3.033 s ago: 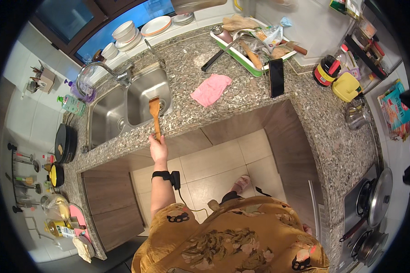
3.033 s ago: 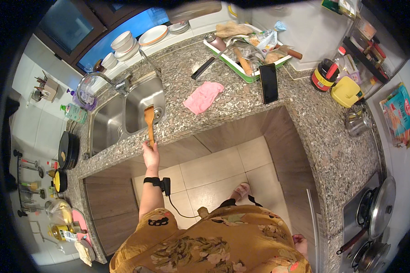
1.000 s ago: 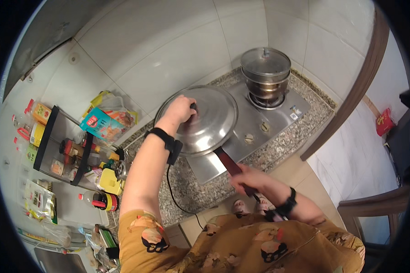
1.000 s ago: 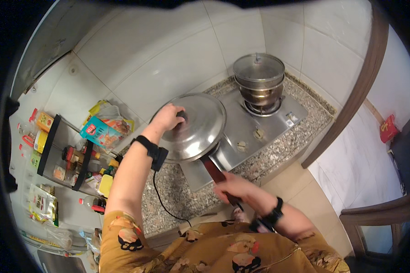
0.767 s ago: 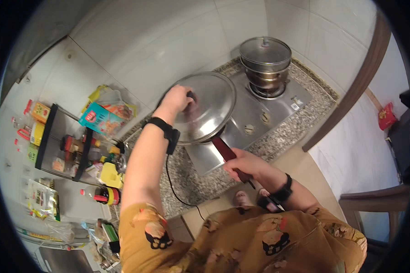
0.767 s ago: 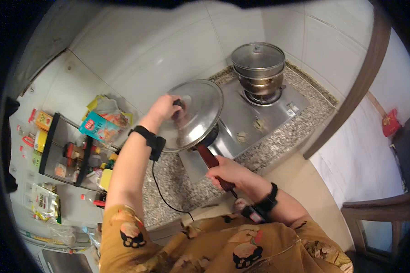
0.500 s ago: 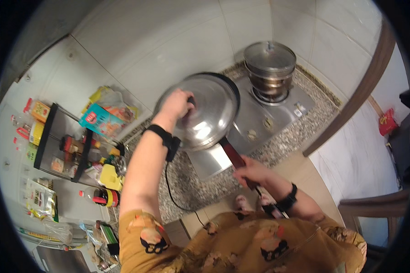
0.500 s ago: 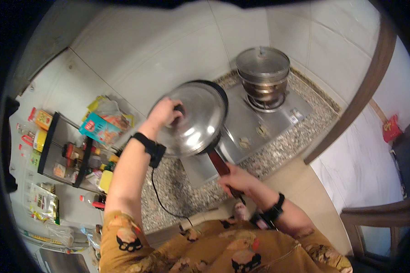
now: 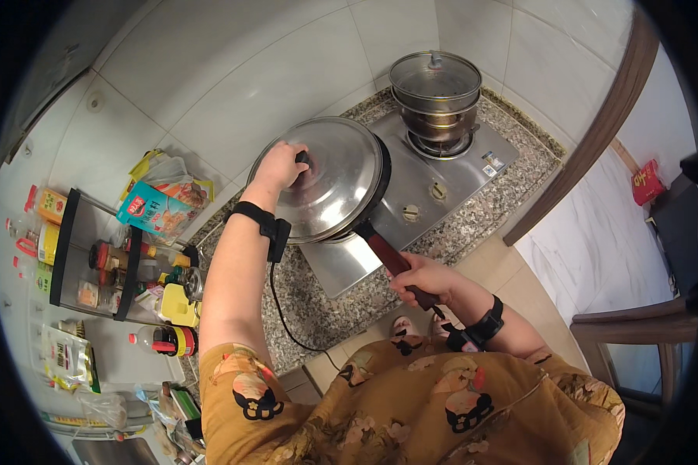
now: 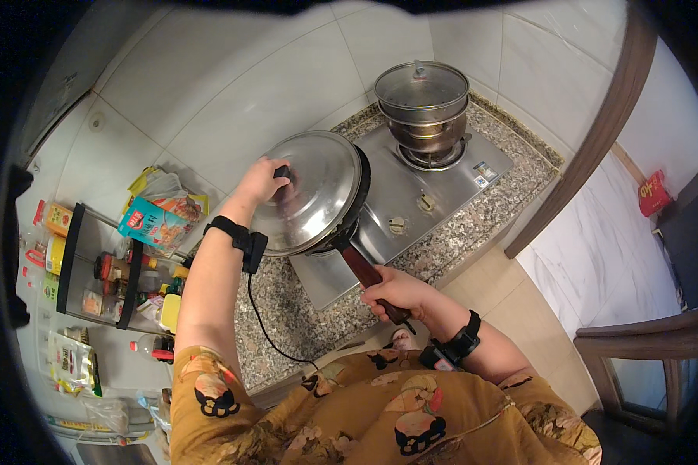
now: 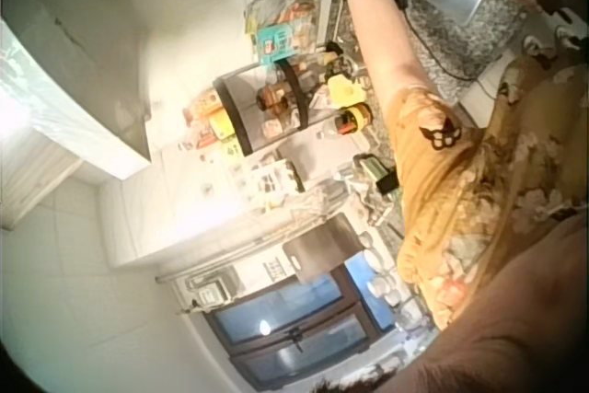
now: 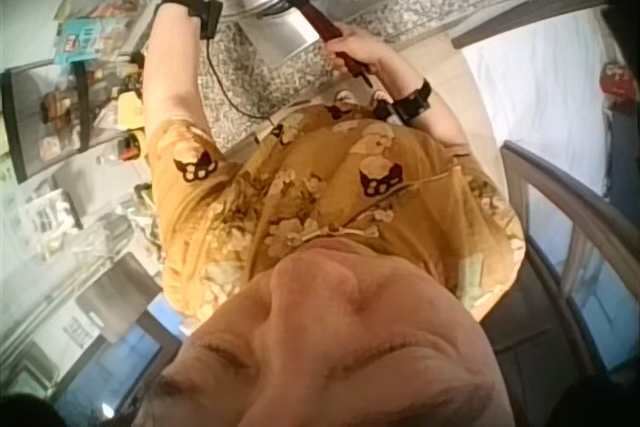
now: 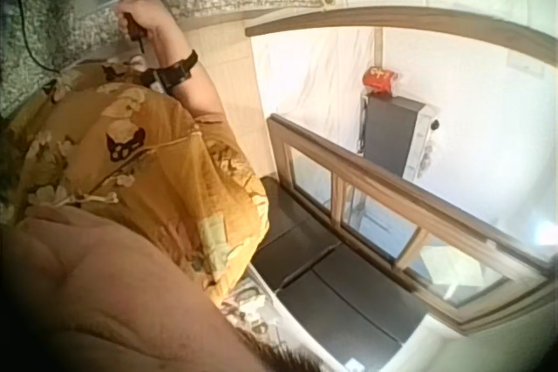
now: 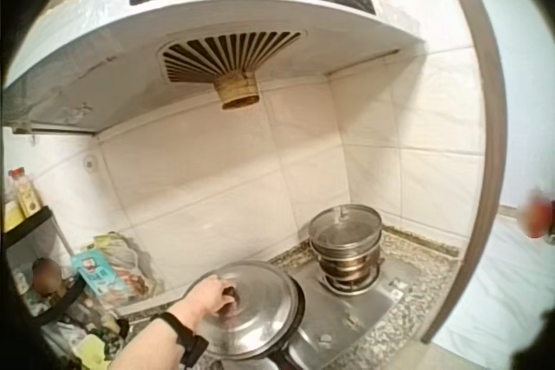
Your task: The person stirs popcorn kernels in a frying pan on a gas stove, then covers the pan with a lid and shakes it periodically. The kernels pop into popcorn, filling the pan. The person removes the lid and sets it aside.
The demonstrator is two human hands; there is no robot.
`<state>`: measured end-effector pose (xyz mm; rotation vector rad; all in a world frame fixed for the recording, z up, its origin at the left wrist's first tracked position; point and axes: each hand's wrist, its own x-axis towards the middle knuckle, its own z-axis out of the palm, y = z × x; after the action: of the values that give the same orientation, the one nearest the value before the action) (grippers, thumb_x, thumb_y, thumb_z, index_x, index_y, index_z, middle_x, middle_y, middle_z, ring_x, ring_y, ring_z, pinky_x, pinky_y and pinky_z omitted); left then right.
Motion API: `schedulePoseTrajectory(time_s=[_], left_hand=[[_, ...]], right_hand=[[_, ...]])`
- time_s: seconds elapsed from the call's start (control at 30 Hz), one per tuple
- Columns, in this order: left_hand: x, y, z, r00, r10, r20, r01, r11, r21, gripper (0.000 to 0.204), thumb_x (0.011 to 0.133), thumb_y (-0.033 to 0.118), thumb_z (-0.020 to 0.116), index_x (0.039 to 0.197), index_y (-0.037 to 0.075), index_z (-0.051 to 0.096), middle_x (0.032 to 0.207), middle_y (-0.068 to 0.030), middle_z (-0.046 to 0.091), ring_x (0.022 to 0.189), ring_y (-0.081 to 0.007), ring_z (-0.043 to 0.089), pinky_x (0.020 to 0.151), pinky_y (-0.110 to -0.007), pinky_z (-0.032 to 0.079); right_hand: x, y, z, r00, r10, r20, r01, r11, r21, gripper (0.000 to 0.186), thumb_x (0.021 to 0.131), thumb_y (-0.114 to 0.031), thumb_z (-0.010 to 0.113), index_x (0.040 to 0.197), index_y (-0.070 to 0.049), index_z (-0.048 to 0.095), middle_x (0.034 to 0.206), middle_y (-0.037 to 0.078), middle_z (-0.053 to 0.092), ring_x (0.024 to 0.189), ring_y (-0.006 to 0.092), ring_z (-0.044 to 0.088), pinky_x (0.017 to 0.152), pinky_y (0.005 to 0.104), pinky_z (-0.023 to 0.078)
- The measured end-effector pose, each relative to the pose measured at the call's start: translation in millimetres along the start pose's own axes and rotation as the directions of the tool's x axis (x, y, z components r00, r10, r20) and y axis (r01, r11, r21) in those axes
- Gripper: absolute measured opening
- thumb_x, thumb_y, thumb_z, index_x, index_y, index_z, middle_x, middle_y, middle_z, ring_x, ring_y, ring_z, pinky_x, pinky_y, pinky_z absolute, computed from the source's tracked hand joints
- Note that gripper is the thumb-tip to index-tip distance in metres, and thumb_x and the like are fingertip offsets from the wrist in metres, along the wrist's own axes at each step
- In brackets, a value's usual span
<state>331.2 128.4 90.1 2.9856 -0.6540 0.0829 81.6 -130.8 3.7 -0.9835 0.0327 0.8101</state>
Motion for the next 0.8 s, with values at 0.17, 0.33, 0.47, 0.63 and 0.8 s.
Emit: schedulePoseTrajectory(time_s=[0.17, 0.33, 0.47, 0.63, 0.8], left_hand=[[3, 0, -1, 1.000, -0.002, 0.024, 0.002, 1.000, -0.001, 0.038, 0.081, 0.019, 0.074, 0.118, 0.016, 0.068, 0.110, -0.0187, 0.062, 0.105, -0.0366, 0.060, 0.093, -0.042, 0.049], [-1, 6, 2, 0.998, -0.031, 0.053, 0.030, 0.999, 0.016, 0.039, 0.080, 0.019, 0.075, 0.118, 0.016, 0.068, 0.112, -0.0193, 0.061, 0.106, -0.0371, 0.060, 0.094, -0.042, 0.049], [0, 1, 9, 0.996, -0.033, 0.082, 0.033, 0.999, -0.001, 0.041, 0.079, 0.018, 0.076, 0.119, 0.016, 0.068, 0.111, -0.0194, 0.061, 0.106, -0.0370, 0.060, 0.094, -0.042, 0.049], [-2, 4, 11, 0.998, -0.018, 0.066, 0.019, 1.000, -0.014, 0.041, 0.077, 0.016, 0.077, 0.118, 0.016, 0.068, 0.110, -0.0192, 0.061, 0.106, -0.0369, 0.060, 0.093, -0.043, 0.049], [0, -2, 17, 0.998, -0.019, 0.059, 0.022, 0.998, -0.052, 0.040, 0.077, 0.016, 0.077, 0.116, 0.017, 0.068, 0.108, -0.0189, 0.061, 0.106, -0.0369, 0.060, 0.092, -0.043, 0.049]], right_hand=[[5, 4, -2, 0.999, 0.024, 0.021, -0.025, 1.000, 0.004, 0.028, 0.084, -0.001, 0.062, 0.104, -0.007, 0.043, 0.072, 0.003, 0.050, 0.053, 0.0121, 0.050, 0.047, 0.0291, 0.044], [9, 7, -4, 1.000, 0.025, 0.016, -0.025, 1.000, -0.010, 0.028, 0.084, -0.001, 0.061, 0.105, -0.007, 0.043, 0.074, 0.004, 0.051, 0.053, 0.0122, 0.050, 0.048, 0.0295, 0.045], [12, 8, -7, 0.999, 0.017, 0.041, -0.016, 1.000, -0.018, 0.028, 0.083, -0.001, 0.062, 0.104, -0.007, 0.044, 0.075, 0.004, 0.052, 0.053, 0.0122, 0.051, 0.048, 0.0294, 0.045], [12, 6, -7, 0.999, 0.020, 0.033, -0.019, 0.999, -0.034, 0.029, 0.082, 0.000, 0.062, 0.104, -0.007, 0.044, 0.074, 0.004, 0.053, 0.052, 0.0121, 0.051, 0.048, 0.0292, 0.045], [11, 8, -7, 0.999, 0.020, 0.033, -0.018, 0.998, -0.052, 0.030, 0.081, 0.000, 0.062, 0.104, -0.006, 0.044, 0.073, 0.004, 0.053, 0.052, 0.0118, 0.051, 0.047, 0.0287, 0.045]])
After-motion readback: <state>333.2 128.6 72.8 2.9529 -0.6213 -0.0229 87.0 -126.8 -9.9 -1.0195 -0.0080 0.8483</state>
